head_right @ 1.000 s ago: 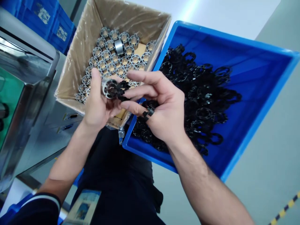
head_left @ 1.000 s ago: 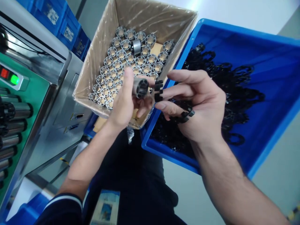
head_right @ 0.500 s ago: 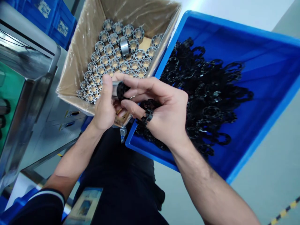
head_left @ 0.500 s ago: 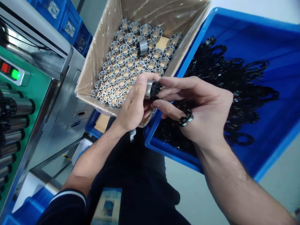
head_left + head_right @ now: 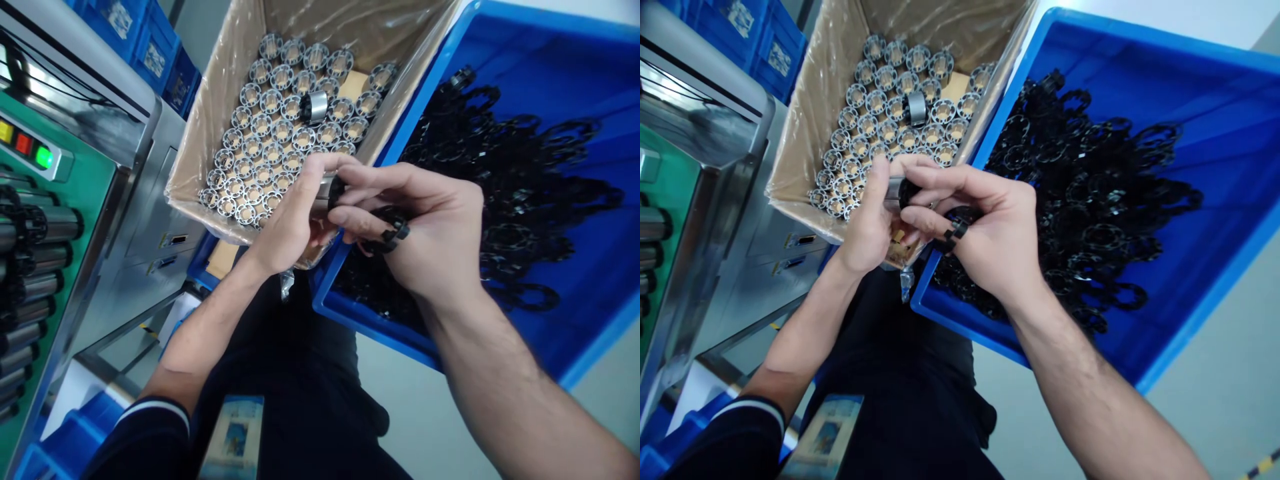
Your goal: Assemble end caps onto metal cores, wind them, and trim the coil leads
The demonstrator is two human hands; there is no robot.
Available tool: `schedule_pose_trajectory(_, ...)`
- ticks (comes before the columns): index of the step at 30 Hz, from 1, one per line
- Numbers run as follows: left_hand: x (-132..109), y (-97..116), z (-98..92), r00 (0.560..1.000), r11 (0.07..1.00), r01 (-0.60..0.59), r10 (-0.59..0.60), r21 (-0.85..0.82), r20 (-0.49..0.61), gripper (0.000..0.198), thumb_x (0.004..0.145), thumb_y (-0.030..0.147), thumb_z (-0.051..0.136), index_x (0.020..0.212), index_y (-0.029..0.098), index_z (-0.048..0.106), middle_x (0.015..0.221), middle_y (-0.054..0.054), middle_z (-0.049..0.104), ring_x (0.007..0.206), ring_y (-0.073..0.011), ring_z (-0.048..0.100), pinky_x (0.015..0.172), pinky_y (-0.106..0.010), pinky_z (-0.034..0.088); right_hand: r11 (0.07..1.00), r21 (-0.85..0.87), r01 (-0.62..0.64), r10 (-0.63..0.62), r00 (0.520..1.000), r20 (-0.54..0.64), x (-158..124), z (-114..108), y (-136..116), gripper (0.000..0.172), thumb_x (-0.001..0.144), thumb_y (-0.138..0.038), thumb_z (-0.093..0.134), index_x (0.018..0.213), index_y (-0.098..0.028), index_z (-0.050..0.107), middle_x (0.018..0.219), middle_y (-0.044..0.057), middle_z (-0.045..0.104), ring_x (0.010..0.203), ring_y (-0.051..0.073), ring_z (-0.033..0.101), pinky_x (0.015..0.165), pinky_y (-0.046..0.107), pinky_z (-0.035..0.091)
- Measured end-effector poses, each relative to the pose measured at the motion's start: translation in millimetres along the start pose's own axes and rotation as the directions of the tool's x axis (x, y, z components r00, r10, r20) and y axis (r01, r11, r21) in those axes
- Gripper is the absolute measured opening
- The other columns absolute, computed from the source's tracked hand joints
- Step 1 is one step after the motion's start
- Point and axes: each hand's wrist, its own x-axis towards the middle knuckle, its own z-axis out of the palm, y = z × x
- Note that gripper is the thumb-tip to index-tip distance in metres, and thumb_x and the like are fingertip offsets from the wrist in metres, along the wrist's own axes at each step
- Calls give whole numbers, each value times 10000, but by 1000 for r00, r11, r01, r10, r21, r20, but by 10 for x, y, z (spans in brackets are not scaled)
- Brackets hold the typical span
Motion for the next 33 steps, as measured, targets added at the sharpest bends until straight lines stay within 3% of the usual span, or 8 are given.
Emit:
schedule_pose_trajectory(2, 10, 22, -26, 1000, 999, -14, 15, -29, 20, 690, 1243, 935, 518, 1364, 310, 786, 819, 1, 758, 535, -157, 686, 443, -272, 465, 998, -62, -1, -1, 1000, -30, 18, -62, -43, 265, 908, -422, 1152, 1132, -428, 1011, 923, -32, 909, 550, 191, 712, 473, 367, 607)
schedule_pose_trajectory(5, 27, 91, -7, 987, 998, -52, 47, -25, -153, 708, 1181, 965, 647, 1118, 265, 732, 1011, -47, 874, 612, -138, 774, 462, -234, 497, 952, -307, 7, -28, 998, -63, 61, -280, -84, 161, 1111, -535, 964, 1161, -382, 956, 858, -6, 842, 534, 193, 661, 458, 370, 471)
schedule_pose_trajectory(9, 40, 140, 68, 961, 999, -35, 40, 21, -274, 707, 1123, 983, 746, 1140, 280, 668, 865, 22, 789, 514, -89, 637, 460, -207, 423, 790, -609, 64, -1, 995, 103, 142, -595, -23, 252, 888, -228, 1039, 1050, -322, 870, 851, -50, 806, 635, 169, 677, 589, 332, 515)
schedule_pose_trajectory(15, 36, 63, 47, 986, 994, -53, 37, -93, -165, 622, 1219, 846, 725, 1534, 311, 764, 1004, -16, 706, 695, -136, 695, 536, -246, 558, 940, -330, 88, -72, 996, 58, 93, -390, -169, 351, 836, -263, 1119, 961, -346, 801, 930, -26, 846, 625, 203, 678, 497, 395, 497)
schedule_pose_trajectory(22, -34, 112, 83, 995, 999, -47, 47, 1, -90, 785, 1147, 1077, 515, 1197, 314, 694, 881, -7, 623, 617, -155, 633, 517, -271, 511, 981, -196, 11, -12, 1000, -6, -4, -205, -183, 385, 781, -469, 1244, 958, -406, 908, 867, -16, 872, 576, 260, 732, 430, 478, 567)
schedule_pose_trajectory(26, -67, 201, 112, 995, 999, -26, 28, 27, -91, 753, 1100, 1060, 667, 1228, 318, 663, 881, 0, 640, 610, -157, 630, 547, -285, 494, 977, -211, 1, -3, 1000, -8, -13, -221, -175, 354, 848, -488, 1203, 1094, -438, 954, 956, -9, 922, 650, 287, 781, 507, 501, 673)
schedule_pose_trajectory(30, -53, 138, 117, 970, 994, -101, 107, 36, -220, 825, 1191, 1068, 350, 1268, 310, 667, 941, -10, 610, 631, -137, 629, 603, -283, 531, 960, -268, 84, -109, 991, -79, -33, -168, -233, 329, 847, -400, 1198, 1069, -475, 967, 1054, -8, 938, 701, 289, 796, 520, 502, 653)
schedule_pose_trajectory(33, -32, 14, 63, 979, 994, -110, 106, -18, -172, 738, 1225, 991, 401, 1330, 330, 714, 929, -31, 681, 638, -175, 654, 574, -323, 572, 957, -268, 107, -129, 990, -65, -39, -133, -213, 458, 815, -361, 1213, 1167, -521, 968, 1080, -16, 935, 805, 330, 844, 654, 550, 735)
